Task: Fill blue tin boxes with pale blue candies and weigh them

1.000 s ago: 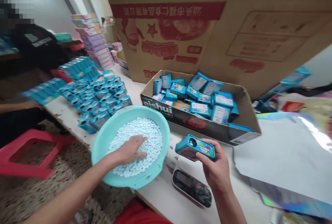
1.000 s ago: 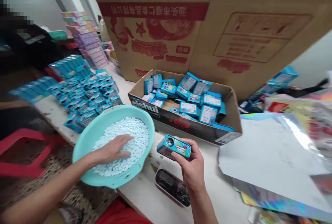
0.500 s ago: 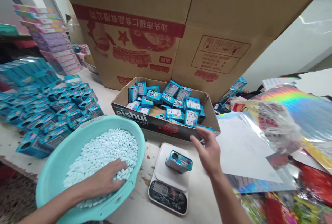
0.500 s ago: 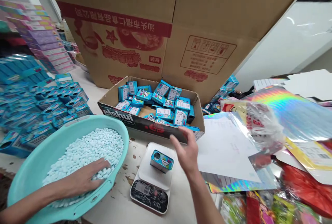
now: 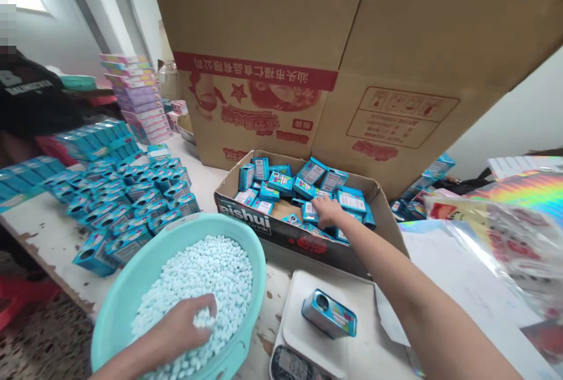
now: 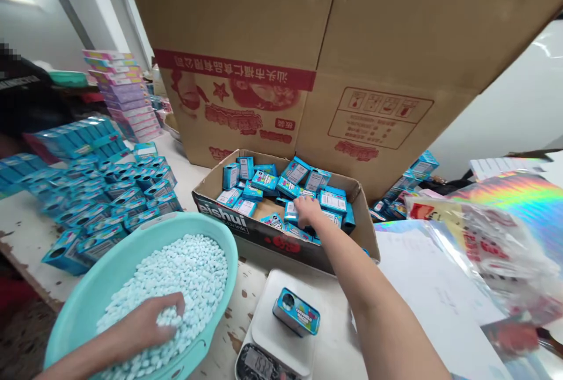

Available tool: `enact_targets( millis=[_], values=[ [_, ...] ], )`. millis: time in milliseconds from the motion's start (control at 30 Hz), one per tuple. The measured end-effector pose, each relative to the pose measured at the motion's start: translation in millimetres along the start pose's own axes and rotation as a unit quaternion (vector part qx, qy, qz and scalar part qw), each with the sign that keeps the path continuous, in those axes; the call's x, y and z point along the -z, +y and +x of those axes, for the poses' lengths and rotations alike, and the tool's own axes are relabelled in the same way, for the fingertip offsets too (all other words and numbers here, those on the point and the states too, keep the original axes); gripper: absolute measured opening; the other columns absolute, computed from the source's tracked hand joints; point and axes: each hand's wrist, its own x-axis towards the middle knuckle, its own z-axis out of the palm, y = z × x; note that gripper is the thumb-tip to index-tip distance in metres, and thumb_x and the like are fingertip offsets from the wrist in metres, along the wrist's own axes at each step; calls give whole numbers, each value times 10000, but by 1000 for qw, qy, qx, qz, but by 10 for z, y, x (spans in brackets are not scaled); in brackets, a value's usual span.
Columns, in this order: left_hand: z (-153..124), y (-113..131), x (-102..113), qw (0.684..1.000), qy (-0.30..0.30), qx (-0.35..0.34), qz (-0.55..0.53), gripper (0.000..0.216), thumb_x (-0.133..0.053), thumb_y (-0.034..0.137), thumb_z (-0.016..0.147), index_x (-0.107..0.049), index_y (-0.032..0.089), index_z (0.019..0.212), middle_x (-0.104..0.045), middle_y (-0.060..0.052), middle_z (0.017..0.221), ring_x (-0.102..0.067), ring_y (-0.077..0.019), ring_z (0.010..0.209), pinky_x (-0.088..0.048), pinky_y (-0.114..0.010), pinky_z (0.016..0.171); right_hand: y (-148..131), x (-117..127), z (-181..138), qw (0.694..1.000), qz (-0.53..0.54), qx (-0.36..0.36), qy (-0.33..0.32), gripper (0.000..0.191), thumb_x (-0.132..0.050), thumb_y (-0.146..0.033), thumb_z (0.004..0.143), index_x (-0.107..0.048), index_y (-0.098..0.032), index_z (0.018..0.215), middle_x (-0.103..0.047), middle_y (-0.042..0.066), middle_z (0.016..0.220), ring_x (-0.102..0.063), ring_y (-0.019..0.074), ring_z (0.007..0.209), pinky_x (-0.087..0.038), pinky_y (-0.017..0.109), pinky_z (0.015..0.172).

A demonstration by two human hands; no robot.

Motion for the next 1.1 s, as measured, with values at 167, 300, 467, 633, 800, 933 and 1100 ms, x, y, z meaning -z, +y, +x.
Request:
enact_targets(
  millis=[167, 300, 467, 633, 800, 933, 1100],
  values=[
    [-99, 92, 210, 923, 40, 118, -364, 258, -683, 306, 636, -547, 226, 841, -509, 54, 576, -487, -110, 486, -268, -156, 393, -8, 437, -291, 992, 88, 3, 91, 853, -714, -246, 574, -361, -145, 1344, -478, 161, 1323, -465, 306, 1198, -410, 406, 948],
    [-126, 162, 325, 803, 145, 128, -564, 282, -654, 261, 683, -574, 185, 942, -630, -55, 763, -586, -147, 544, -375, -174, 381, -336, 741, -916, 845, 516, 89, 111, 651, -696, -381, 632, -486, -221, 1227, -627, 74, 1159, -601, 265, 1037, -488, 403, 850],
    [-93, 253, 325, 740, 134, 152, -642, 160, -443, 231, 835, -544, 141, 750, -570, -63, 625, -511, -125, 423, -295, -149, 282, -1045, 711, -1600, 636, 766, 36, 88, 404, -683, -389, 666, -626, -239, 1037, -699, 27, 983, -658, 248, 910, -524, 414, 808],
    [-66, 298, 273, 739, 141, 130, -645, 192, -405, 262, 876, -561, 155, 843, -613, -90, 747, -585, -151, 517, -389, -175, 312, -1666, 142, -1719, 600, 797, 15, 62, 444, -765, -286, 585, -652, -213, 1009, -710, 17, 976, -655, 236, 896, -514, 415, 857],
    [-93, 239, 212, 724, 110, 129, -668, 91, -456, 205, 845, -490, 164, 771, -524, -20, 632, -496, -94, 419, -274, -121, 266, -2024, -477, -1761, 639, 769, 31, -5, 387, -750, -337, 631, -674, -202, 986, -713, 17, 959, -638, 246, 926, -491, 432, 888],
    [-127, 177, 182, 705, 124, 112, -689, 76, -465, 198, 836, -463, 173, 764, -499, 3, 607, -486, -85, 409, -257, -113, 262, -2181, -644, -1744, 645, 762, 32, -44, 421, -781, -327, 621, -663, -207, 1006, -708, 25, 1002, -626, 251, 980, -467, 445, 934],
    [-133, 136, 152, 706, 146, 105, -685, 59, -489, 198, 831, -463, 175, 783, -523, 11, 600, -520, -92, 419, -273, -114, 270, -2302, -583, -1628, 511, 848, -78, -114, 437, -749, -383, 675, -587, -215, 1045, -703, 34, 991, -664, 238, 905, -548, 450, 798]
  ],
)
